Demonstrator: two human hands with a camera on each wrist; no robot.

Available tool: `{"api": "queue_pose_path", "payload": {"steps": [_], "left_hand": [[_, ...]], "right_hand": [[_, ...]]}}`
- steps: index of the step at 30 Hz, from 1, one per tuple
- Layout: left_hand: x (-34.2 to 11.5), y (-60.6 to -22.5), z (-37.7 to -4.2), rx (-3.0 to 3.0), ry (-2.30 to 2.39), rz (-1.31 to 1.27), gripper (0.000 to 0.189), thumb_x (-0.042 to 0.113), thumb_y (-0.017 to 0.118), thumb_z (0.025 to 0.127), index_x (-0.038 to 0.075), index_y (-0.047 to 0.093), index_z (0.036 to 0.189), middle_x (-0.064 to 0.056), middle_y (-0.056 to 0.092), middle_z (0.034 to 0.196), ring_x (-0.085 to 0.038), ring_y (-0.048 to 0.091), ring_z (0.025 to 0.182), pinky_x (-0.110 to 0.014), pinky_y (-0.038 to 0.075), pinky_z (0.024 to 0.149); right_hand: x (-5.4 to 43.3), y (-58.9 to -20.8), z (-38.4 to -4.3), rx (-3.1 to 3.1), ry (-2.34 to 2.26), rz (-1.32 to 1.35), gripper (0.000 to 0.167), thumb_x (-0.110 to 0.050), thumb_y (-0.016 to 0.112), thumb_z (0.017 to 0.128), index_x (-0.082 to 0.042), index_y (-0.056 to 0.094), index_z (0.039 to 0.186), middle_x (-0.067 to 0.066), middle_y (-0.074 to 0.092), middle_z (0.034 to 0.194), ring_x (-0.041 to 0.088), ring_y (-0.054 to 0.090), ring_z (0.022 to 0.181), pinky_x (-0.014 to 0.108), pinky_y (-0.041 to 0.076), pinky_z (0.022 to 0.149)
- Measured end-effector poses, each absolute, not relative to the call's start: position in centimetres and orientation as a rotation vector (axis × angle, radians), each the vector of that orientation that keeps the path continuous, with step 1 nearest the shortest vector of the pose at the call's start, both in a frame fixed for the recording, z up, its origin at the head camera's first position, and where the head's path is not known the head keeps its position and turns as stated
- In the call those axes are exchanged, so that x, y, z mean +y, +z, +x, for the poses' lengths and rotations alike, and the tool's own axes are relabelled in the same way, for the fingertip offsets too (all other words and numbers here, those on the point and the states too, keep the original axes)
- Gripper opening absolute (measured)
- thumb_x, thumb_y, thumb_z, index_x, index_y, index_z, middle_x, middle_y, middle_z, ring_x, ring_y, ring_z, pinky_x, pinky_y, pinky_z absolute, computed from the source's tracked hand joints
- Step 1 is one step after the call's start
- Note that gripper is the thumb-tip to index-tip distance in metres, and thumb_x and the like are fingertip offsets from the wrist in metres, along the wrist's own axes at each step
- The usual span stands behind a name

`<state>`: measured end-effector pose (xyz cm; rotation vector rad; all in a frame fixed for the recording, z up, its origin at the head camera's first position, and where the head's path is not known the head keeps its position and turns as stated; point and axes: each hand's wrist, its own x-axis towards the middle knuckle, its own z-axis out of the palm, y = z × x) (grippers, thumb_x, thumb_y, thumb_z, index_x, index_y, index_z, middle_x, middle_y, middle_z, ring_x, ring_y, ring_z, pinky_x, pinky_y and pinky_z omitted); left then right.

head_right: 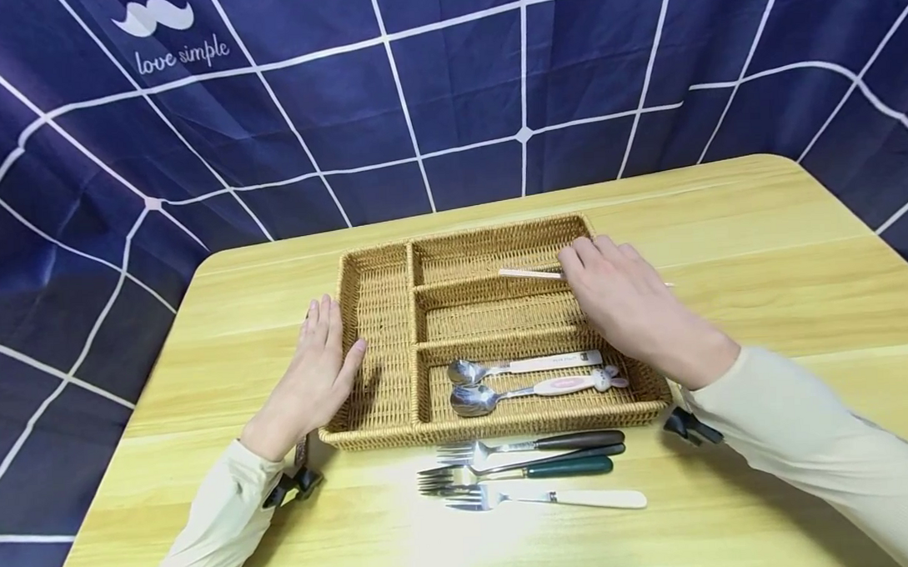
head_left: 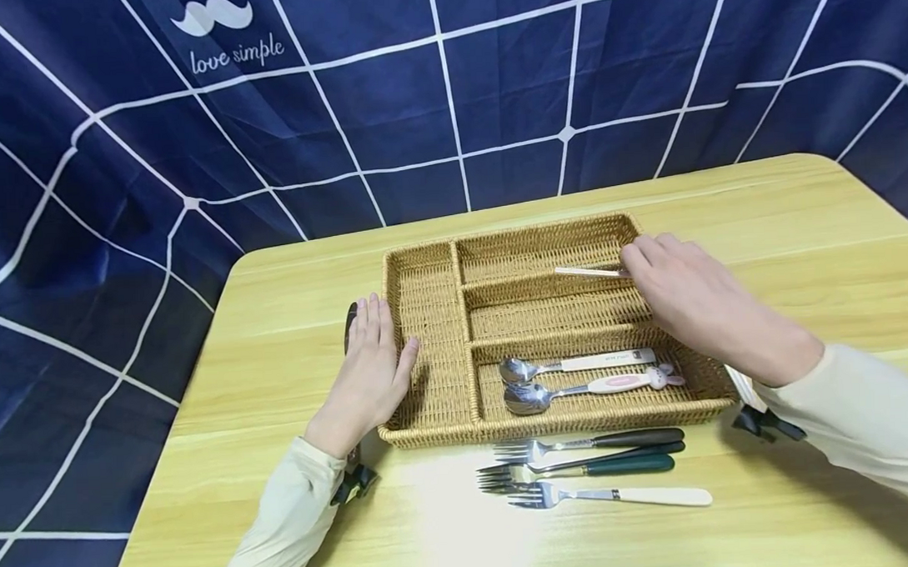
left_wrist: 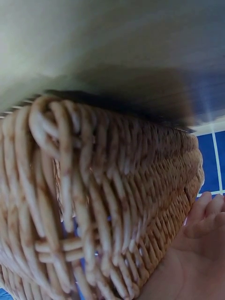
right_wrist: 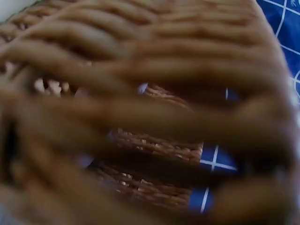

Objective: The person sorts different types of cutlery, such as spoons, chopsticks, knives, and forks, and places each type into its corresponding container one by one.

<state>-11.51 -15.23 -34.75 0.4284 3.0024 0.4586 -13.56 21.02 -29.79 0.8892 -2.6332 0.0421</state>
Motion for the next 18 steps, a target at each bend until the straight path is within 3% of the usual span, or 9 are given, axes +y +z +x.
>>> {"api": "queue_pose_path", "payload": {"steps": [8,14,18], "left_hand": [[-15.2,-34.8,-11.5,3.0,0.465,0.44,0.07,0.039,0.025,0.106,-0.011,-0.001,0.149,-0.026,-0.012,0.155,-0.039,-0.01,0.145,-0.049,0.001,0.119],[-15.2,-35.0,-11.5,3.014,0.455,0.45,0.071,0.039,0.024,0.105,-0.012,0.0,0.148,-0.028,-0.01,0.156,-0.04,-0.009,0.145,-0.05,0.002,0.118],[-15.2,-35.0,-11.6,3.013,0.459,0.439,0.071,0.038,0.025,0.105,-0.011,-0.001,0.148,-0.027,-0.011,0.156,-0.04,-0.009,0.145,-0.049,0.001,0.119]], "right_hand": [[20.2,-30.0,-13.6,-2.649,0.037,0.89,0.026,0.021,0.047,0.071,0.002,0.047,0.089,0.011,0.046,0.078,0.03,0.046,0.07,0.038,0.04,0.054],[20.1,-29.3,-13.8,-2.591,0.013,0.954,0.035,0.024,0.049,0.06,0.0,0.045,0.085,0.008,0.041,0.074,0.027,0.041,0.066,0.035,0.036,0.053],[19.9,-28.8,-13.9,-2.589,0.008,0.981,0.037,0.025,0.051,0.059,-0.001,0.043,0.084,0.007,0.04,0.074,0.026,0.039,0.066,0.034,0.034,0.053]]}}
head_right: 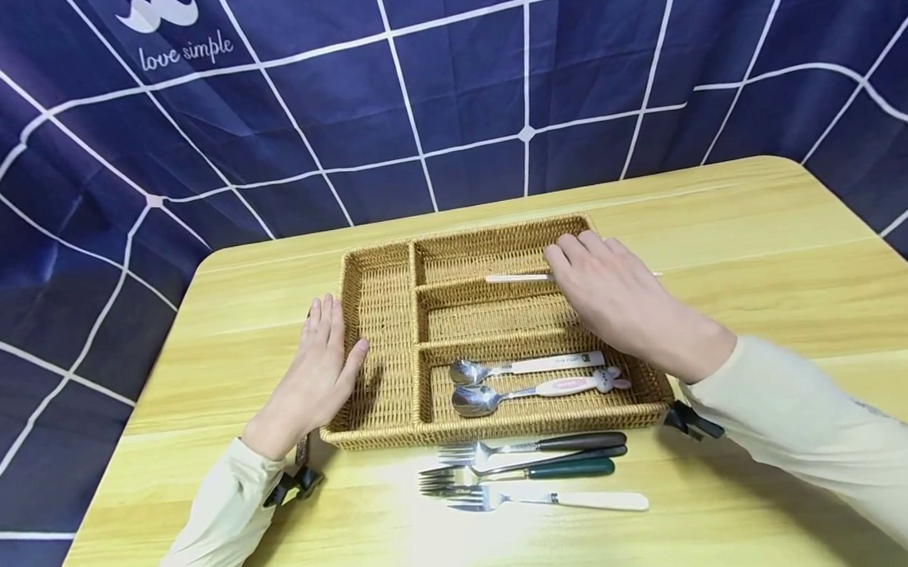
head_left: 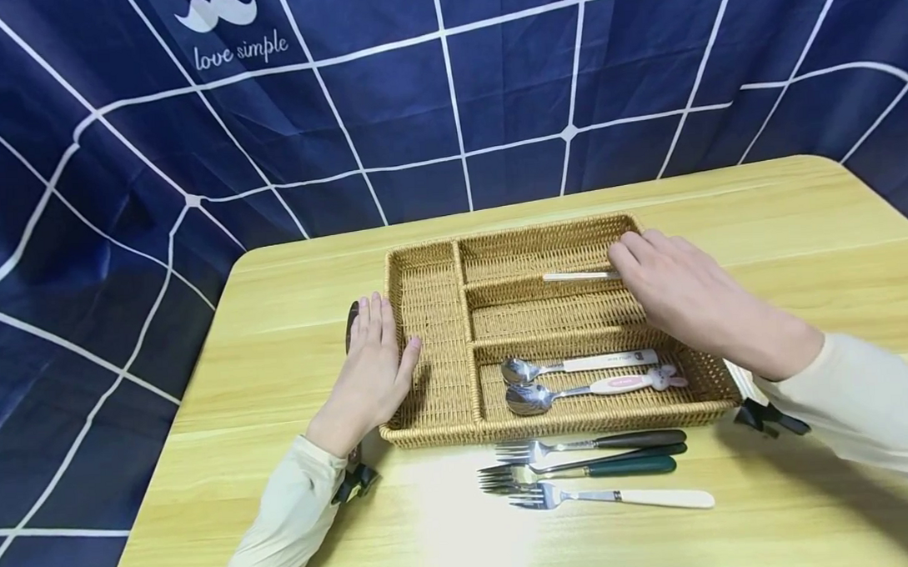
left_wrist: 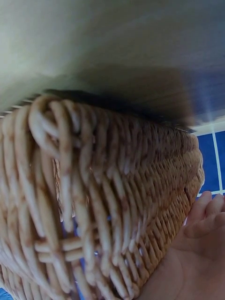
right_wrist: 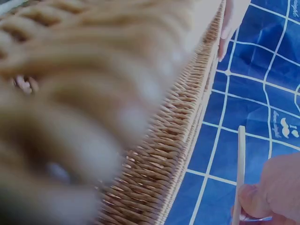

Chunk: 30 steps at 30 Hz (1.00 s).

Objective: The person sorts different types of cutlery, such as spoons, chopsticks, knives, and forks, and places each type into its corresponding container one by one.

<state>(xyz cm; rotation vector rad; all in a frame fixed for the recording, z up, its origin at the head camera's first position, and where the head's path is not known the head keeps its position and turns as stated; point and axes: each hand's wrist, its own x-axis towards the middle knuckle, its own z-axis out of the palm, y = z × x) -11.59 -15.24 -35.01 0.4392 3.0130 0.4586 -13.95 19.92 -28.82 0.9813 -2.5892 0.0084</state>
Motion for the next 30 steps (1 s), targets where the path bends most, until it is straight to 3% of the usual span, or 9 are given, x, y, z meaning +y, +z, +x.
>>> {"api": "queue_pose_path", "payload": {"steps": [12,23,30], "left_hand": [[-15.3,-34.9,-11.6,3.011,0.463,0.427,0.071,0.04,0.024,0.105,-0.011,-0.002,0.149,-0.028,-0.008,0.156,-0.04,-0.008,0.145,-0.049,0.002,0.119],[-15.2,-35.0,-11.6,3.016,0.475,0.427,0.071,0.039,0.027,0.105,-0.011,0.0,0.149,-0.027,-0.009,0.156,-0.04,-0.007,0.145,-0.049,0.002,0.118],[-15.3,-34.9,-11.6,3.014,0.48,0.43,0.071,0.038,0.028,0.105,-0.011,0.0,0.149,-0.028,-0.008,0.156,-0.04,-0.007,0.145,-0.05,0.002,0.118]], "right_hand": [[18.9,-27.6,-14.4,-2.554,0.006,1.016,0.032,0.024,0.046,0.065,-0.004,0.039,0.079,0.005,0.036,0.07,0.025,0.036,0.065,0.032,0.03,0.053],[17.3,-27.4,-15.7,-2.645,0.009,0.961,0.023,0.02,0.046,0.073,-0.001,0.043,0.084,0.011,0.043,0.076,0.031,0.045,0.072,0.039,0.041,0.06],[16.7,-27.7,-16.9,-2.723,0.075,0.868,0.028,0.023,0.049,0.07,0.001,0.044,0.086,0.011,0.045,0.076,0.032,0.046,0.073,0.041,0.042,0.059]]}}
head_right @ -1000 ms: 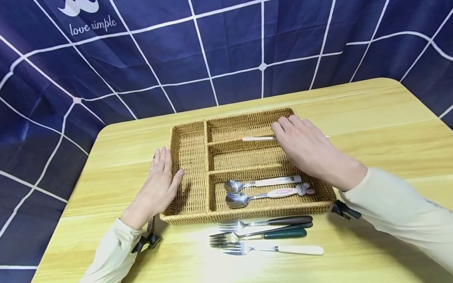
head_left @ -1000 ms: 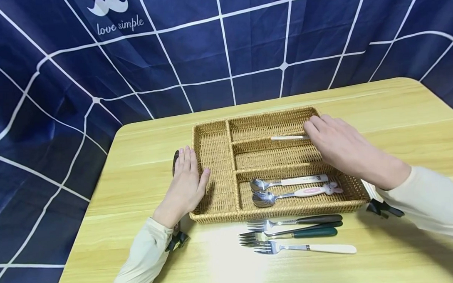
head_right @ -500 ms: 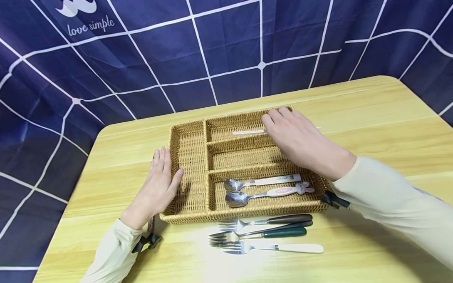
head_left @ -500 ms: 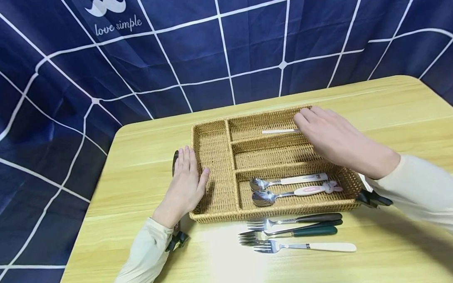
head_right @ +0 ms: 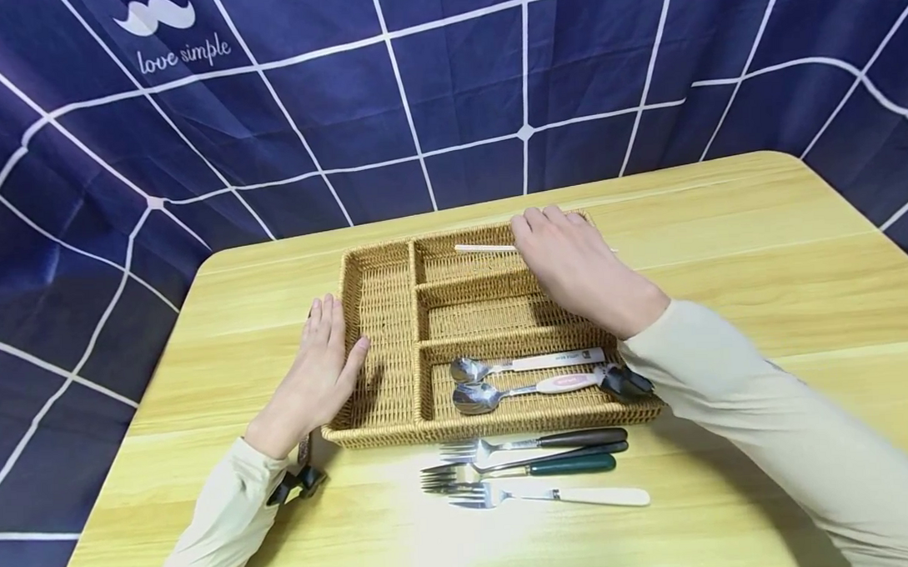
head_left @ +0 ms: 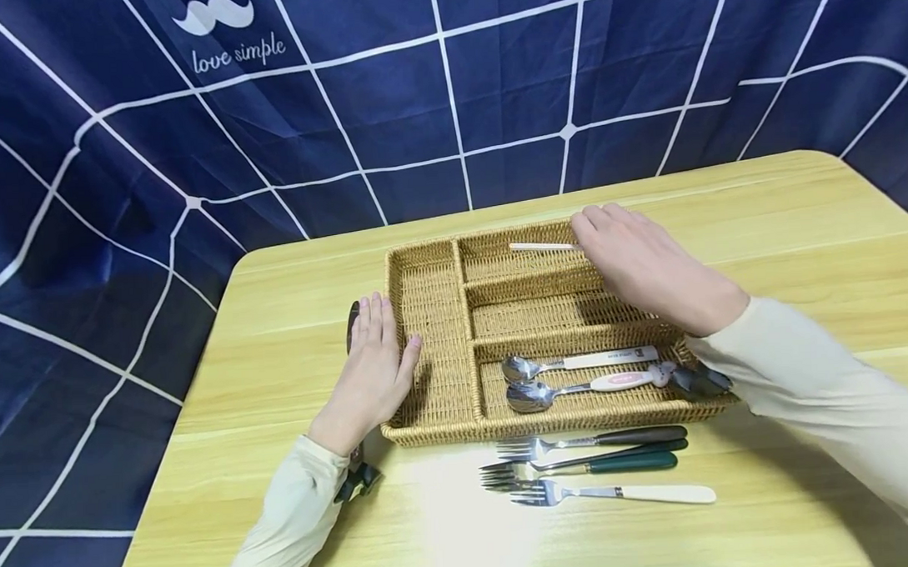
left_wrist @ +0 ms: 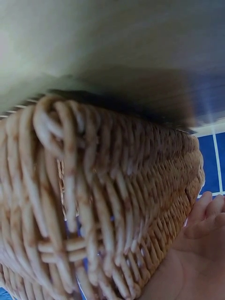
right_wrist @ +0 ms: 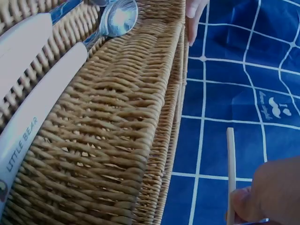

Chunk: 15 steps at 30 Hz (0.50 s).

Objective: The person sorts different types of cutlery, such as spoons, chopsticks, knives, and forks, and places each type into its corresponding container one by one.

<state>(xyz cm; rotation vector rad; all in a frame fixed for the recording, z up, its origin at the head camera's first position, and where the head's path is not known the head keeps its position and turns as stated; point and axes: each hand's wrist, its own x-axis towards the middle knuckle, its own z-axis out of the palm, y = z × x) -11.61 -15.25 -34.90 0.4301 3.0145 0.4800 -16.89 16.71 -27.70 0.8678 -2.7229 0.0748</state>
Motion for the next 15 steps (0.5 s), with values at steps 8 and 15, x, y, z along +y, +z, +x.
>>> {"api": "queue_pose_path", "payload": {"steps": [8,15], "left_hand": [[-15.3,-34.9,-11.6,3.0,0.487,0.411,0.071,0.038,0.027,0.105,-0.01,-0.001,0.149,-0.027,-0.01,0.156,-0.04,-0.008,0.145,-0.049,0.002,0.118],[-15.2,-35.0,-11.7,3.012,0.5,0.424,0.07,0.038,0.027,0.105,-0.01,0.0,0.149,-0.028,-0.007,0.156,-0.039,-0.008,0.145,-0.049,0.003,0.118]], "right_hand": [[15.4,-28.8,-18.6,-2.841,0.1,0.92,0.031,0.019,0.061,0.07,0.001,0.048,0.091,0.012,0.051,0.082,0.032,0.052,0.078,0.043,0.05,0.067],[15.1,-30.6,-18.5,-2.979,-0.012,1.172,0.037,0.021,0.063,0.071,0.002,0.053,0.101,0.017,0.06,0.098,0.036,0.06,0.096,0.047,0.053,0.087]]}}
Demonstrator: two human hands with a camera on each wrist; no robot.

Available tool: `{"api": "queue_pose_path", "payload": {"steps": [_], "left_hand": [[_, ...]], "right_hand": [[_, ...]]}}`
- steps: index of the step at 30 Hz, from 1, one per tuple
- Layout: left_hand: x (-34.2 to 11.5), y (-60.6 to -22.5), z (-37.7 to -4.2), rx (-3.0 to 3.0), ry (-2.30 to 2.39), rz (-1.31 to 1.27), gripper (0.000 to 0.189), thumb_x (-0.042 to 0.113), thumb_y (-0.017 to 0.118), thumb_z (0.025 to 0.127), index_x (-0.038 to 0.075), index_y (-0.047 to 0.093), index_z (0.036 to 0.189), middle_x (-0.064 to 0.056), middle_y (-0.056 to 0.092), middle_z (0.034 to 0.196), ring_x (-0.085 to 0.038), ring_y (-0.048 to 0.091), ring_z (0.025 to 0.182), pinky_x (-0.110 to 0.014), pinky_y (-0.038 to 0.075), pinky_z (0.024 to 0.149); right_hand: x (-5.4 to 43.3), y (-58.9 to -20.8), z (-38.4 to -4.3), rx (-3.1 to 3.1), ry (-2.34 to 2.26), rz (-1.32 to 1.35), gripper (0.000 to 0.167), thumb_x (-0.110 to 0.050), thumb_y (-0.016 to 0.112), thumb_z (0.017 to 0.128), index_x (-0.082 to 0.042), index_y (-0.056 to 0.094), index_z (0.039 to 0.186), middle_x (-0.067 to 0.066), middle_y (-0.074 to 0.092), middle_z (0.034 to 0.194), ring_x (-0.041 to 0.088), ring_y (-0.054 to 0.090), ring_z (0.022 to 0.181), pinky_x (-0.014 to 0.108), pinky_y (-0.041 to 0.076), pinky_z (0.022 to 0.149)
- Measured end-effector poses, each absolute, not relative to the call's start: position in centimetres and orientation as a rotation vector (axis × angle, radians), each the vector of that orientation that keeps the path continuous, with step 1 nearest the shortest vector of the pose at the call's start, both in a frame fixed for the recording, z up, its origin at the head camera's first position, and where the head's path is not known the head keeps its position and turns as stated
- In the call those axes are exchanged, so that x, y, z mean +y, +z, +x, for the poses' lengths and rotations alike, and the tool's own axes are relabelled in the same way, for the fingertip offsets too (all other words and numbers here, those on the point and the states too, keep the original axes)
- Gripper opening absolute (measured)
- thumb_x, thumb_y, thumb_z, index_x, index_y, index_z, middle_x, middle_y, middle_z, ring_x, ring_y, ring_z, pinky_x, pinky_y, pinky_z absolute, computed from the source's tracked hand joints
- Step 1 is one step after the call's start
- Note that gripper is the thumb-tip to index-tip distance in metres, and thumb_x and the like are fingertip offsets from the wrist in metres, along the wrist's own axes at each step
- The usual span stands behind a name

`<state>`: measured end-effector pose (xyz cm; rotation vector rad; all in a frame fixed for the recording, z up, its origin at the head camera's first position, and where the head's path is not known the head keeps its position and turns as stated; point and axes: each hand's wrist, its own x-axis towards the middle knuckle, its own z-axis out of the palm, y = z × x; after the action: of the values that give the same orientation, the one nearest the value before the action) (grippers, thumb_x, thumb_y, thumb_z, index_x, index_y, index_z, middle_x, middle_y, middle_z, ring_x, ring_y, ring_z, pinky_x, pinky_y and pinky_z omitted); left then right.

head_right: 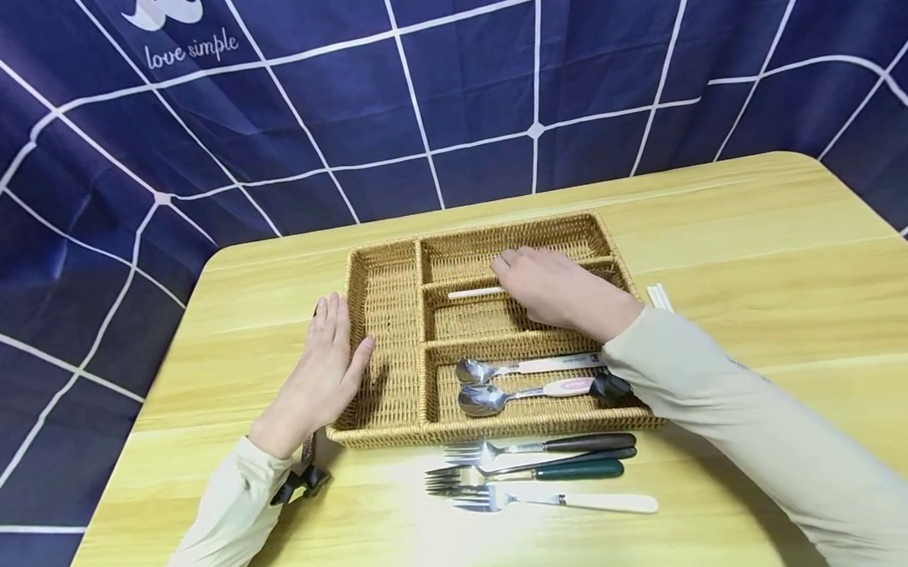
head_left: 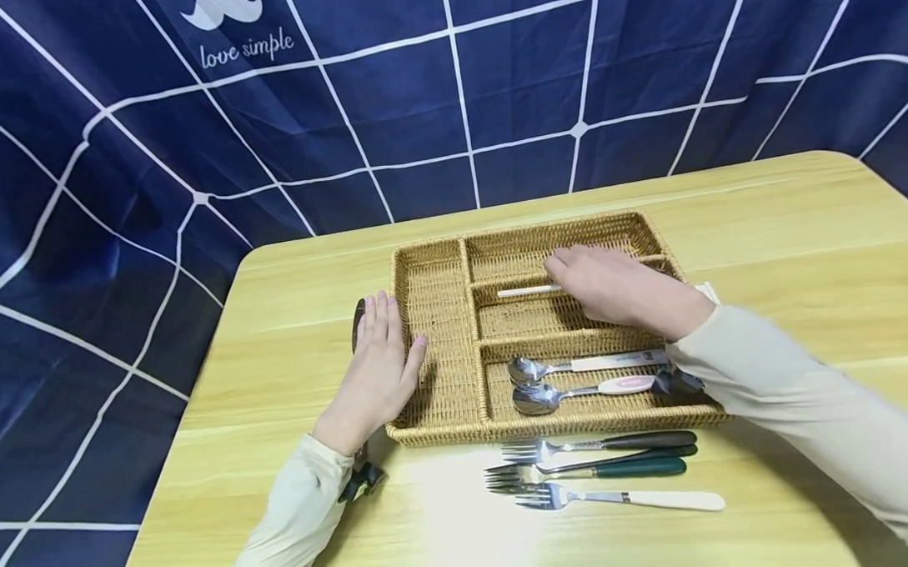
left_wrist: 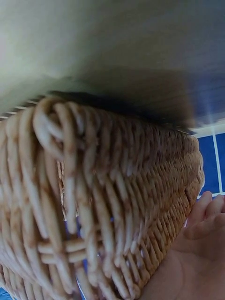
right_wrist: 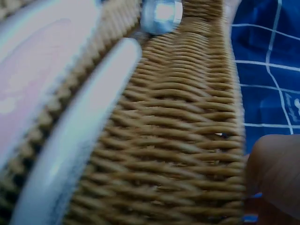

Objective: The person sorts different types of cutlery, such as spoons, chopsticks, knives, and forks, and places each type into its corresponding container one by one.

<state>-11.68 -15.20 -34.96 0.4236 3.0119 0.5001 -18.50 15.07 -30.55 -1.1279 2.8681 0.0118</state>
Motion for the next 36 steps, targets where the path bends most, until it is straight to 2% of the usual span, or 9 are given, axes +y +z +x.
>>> {"api": "queue_pose_path", "payload": {"steps": [3,6,9,12,18,25,31,34,36], "left_hand": [[-15.1,-34.9,-11.7,3.012,0.506,0.432,0.07,0.038,0.027,0.105,-0.01,0.0,0.149,-0.028,-0.006,0.156,-0.039,-0.007,0.145,-0.049,0.002,0.119],[-15.1,-34.8,-11.7,3.02,0.501,0.439,0.071,0.038,0.027,0.105,-0.011,0.0,0.149,-0.029,-0.006,0.156,-0.04,-0.007,0.145,-0.05,0.003,0.118],[-15.2,-34.8,-11.7,3.022,0.498,0.43,0.071,0.038,0.027,0.105,-0.011,0.0,0.149,-0.028,-0.006,0.156,-0.04,-0.007,0.145,-0.05,0.003,0.118],[-15.3,-34.8,-11.7,3.017,0.507,0.432,0.071,0.038,0.027,0.105,-0.011,0.001,0.149,-0.028,-0.007,0.156,-0.04,-0.008,0.145,-0.05,0.003,0.118],[-15.3,-34.8,-11.7,3.024,0.526,0.436,0.071,0.04,0.026,0.105,-0.011,0.001,0.149,-0.028,-0.006,0.156,-0.039,-0.008,0.145,-0.05,0.002,0.118],[-15.1,-34.8,-11.8,3.011,0.533,0.431,0.072,0.041,0.025,0.105,-0.01,0.001,0.149,-0.028,-0.005,0.156,-0.04,-0.007,0.145,-0.049,0.002,0.118],[-15.0,-35.0,-11.7,3.008,0.525,0.423,0.072,0.041,0.026,0.105,-0.01,0.001,0.149,-0.027,-0.006,0.156,-0.039,-0.007,0.145,-0.049,0.003,0.119],[-15.1,-35.1,-11.7,3.012,0.521,0.413,0.069,0.038,0.025,0.106,-0.01,0.001,0.149,-0.027,-0.006,0.156,-0.039,-0.007,0.145,-0.049,0.003,0.119],[-15.1,-35.1,-11.7,3.009,0.518,0.407,0.066,0.035,0.024,0.106,-0.01,0.001,0.149,-0.028,-0.005,0.157,-0.038,-0.008,0.145,-0.049,0.002,0.119]], "right_hand": [[15.1,-31.0,-18.2,2.835,0.19,-1.252,0.036,0.019,0.061,0.071,0.007,0.054,0.104,0.022,0.062,0.101,0.038,0.061,0.096,0.047,0.053,0.087],[15.1,-31.3,-18.2,2.821,0.322,-1.356,0.029,0.015,0.064,0.072,0.007,0.057,0.099,0.018,0.062,0.088,0.03,0.061,0.076,0.038,0.057,0.07],[14.9,-31.7,-18.6,2.812,0.378,-1.411,0.015,0.01,0.064,0.077,0.003,0.059,0.089,0.009,0.055,0.069,0.018,0.05,0.055,0.027,0.049,0.048],[14.7,-32.1,-18.9,2.805,0.415,-1.473,0.006,0.005,0.065,0.081,0.001,0.06,0.081,0.005,0.051,0.06,0.014,0.042,0.048,0.024,0.041,0.041],[14.9,-33.1,-19.4,2.894,0.396,-1.59,0.013,0.007,0.065,0.079,-0.002,0.06,0.071,0.002,0.045,0.053,0.012,0.038,0.044,0.024,0.037,0.039],[15.0,-33.2,-19.4,2.915,0.35,-1.524,0.011,0.008,0.063,0.079,-0.001,0.06,0.075,0.001,0.043,0.052,0.012,0.039,0.044,0.024,0.037,0.037],[15.5,-30.3,-18.9,2.981,0.066,-1.3,0.019,0.004,0.06,0.085,-0.008,0.056,0.072,-0.001,0.046,0.053,0.013,0.043,0.045,0.026,0.04,0.038],[16.6,-28.1,-18.7,3.066,-0.127,-1.259,0.026,0.004,0.061,0.084,-0.013,0.051,0.067,-0.003,0.047,0.054,0.013,0.043,0.047,0.029,0.04,0.04],[17.6,-26.8,-18.3,3.125,-0.205,-1.219,0.022,0.005,0.062,0.081,-0.012,0.054,0.069,-0.002,0.052,0.058,0.015,0.048,0.05,0.034,0.045,0.045]]}}
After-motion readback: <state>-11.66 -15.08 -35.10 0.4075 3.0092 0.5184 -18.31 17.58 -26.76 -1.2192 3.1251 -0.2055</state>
